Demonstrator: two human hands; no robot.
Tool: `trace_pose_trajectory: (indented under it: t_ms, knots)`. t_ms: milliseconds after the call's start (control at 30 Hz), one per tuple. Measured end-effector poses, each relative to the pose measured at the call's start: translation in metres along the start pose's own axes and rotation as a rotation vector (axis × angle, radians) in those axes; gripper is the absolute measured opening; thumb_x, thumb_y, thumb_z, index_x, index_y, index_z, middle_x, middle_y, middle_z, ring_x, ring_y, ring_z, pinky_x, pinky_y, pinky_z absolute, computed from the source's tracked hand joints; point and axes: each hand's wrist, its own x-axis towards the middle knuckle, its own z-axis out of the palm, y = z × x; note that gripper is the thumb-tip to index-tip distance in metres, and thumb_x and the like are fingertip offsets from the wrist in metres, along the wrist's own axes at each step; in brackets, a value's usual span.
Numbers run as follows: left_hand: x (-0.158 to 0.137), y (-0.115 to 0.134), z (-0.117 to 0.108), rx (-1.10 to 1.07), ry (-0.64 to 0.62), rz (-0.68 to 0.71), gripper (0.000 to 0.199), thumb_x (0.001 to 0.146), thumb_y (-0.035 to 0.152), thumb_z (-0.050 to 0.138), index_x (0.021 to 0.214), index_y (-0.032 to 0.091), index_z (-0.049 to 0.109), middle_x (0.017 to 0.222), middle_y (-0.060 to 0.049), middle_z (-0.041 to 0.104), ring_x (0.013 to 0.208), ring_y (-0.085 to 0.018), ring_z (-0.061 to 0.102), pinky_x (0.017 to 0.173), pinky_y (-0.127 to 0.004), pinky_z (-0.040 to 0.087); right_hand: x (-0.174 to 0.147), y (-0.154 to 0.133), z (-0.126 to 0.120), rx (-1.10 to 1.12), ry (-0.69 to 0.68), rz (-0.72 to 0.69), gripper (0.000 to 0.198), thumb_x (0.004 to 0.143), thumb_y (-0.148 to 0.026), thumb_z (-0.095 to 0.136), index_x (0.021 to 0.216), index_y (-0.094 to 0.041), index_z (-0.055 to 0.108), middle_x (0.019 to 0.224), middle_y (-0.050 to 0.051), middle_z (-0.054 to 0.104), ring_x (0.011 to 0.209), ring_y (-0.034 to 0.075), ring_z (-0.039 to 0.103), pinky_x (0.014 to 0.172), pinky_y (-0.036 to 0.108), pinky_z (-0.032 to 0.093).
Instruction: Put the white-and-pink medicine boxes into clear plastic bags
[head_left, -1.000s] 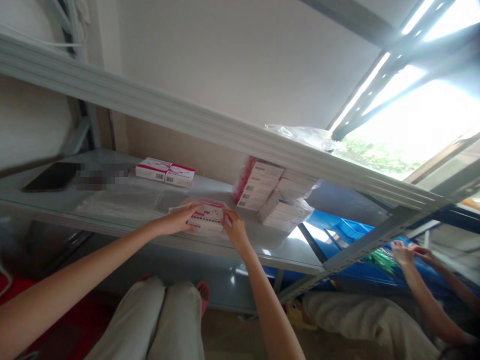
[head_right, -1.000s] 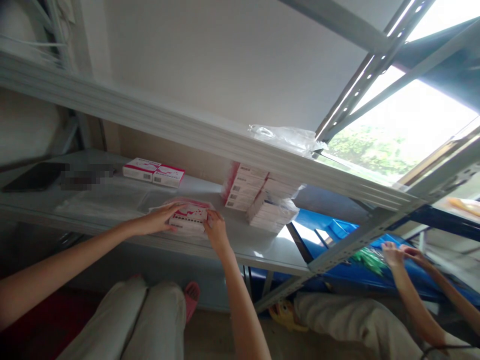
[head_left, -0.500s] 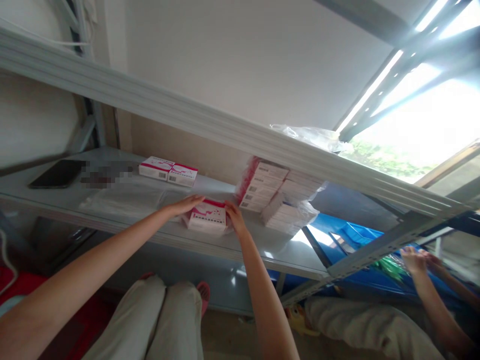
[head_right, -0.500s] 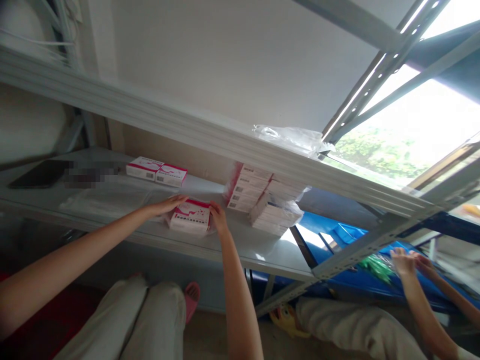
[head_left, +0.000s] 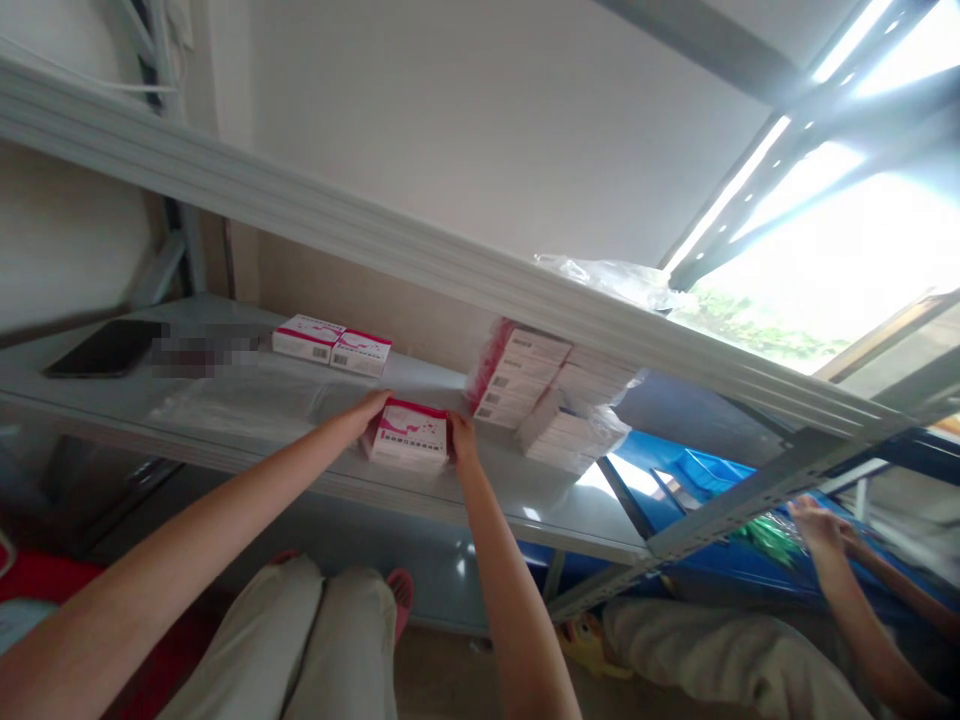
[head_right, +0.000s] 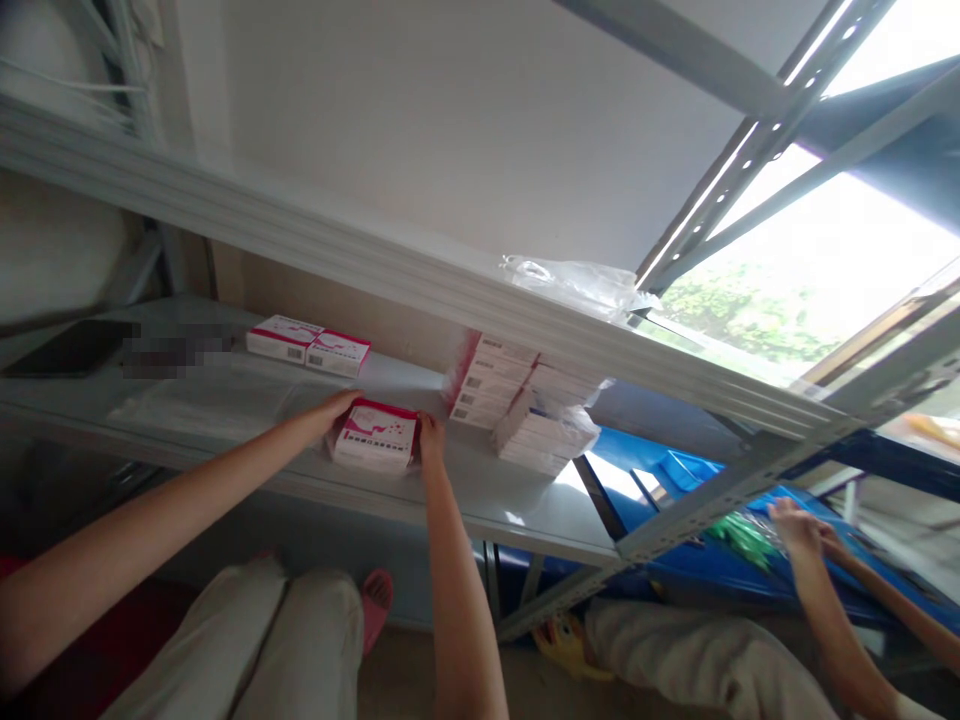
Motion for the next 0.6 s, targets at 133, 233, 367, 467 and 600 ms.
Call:
trace_pose_trajectory:
  t_ms: [133,233,367,467,600]
  knots:
    - [-0.012,-0.016,-0.007,-0.011,0.049,0.122,0.027,0.073,0.045,0.06,0.073,0.019,0.055,0.066,-0.005,0.065,0.071,-0.024,0.065,0.064,-0.032,0.052,-0.041,-0.002,0.0,-0.019,0.068,-0.089,0.048,0.087,-0.043,0.041,0.123,-0.016,0.056,0.127,0.012,0.06,0.117,0.02,0.055,0.099,0.034,0.043]
    - [-0.025,-0.03,-0.016,0.219,0.004,0.381,0.031,0.083,0.044,0.051,0.101,0.019,0.057,0.098,-0.008,0.069,0.099,-0.024,0.064,0.083,-0.034,0.052,-0.066,-0.005,-0.004,-0.051,0.026,-0.127,0.055,0.093,-0.048,0.034,0.137,-0.017,0.045,0.14,0.011,0.049,0.13,0.019,0.045,0.107,0.037,0.038]
    - [-0.052,-0.051,-0.025,0.635,-0.141,0.696,0.05,0.093,0.035,0.041,0.141,0.021,0.034,0.137,-0.014,0.051,0.129,-0.026,0.046,0.103,-0.043,0.042,-0.086,-0.015,-0.014,-0.06,-0.132,-0.182,0.061,0.094,-0.052,0.036,0.145,-0.019,0.034,0.149,0.01,0.038,0.138,0.019,0.036,0.113,0.04,0.032]
    - [-0.08,-0.063,-0.03,0.84,-0.139,0.778,0.07,0.095,0.035,0.043,0.152,0.022,0.005,0.152,-0.018,0.03,0.14,-0.029,0.031,0.107,-0.049,0.036,-0.098,-0.022,-0.021,-0.076,-0.273,-0.253,0.065,0.093,-0.046,0.044,0.149,-0.021,0.025,0.149,0.01,0.037,0.137,0.019,0.038,0.112,0.04,0.033]
    - [-0.111,-0.053,-0.057,0.965,-0.081,0.904,0.079,0.094,0.033,0.048,0.152,0.026,-0.005,0.157,-0.017,0.018,0.142,-0.028,0.027,0.111,-0.047,0.033,-0.109,-0.023,-0.032,-0.144,-0.339,-0.28,0.071,0.088,-0.035,0.055,0.15,-0.024,0.022,0.144,0.011,0.044,0.13,0.02,0.047,0.108,0.043,0.039]
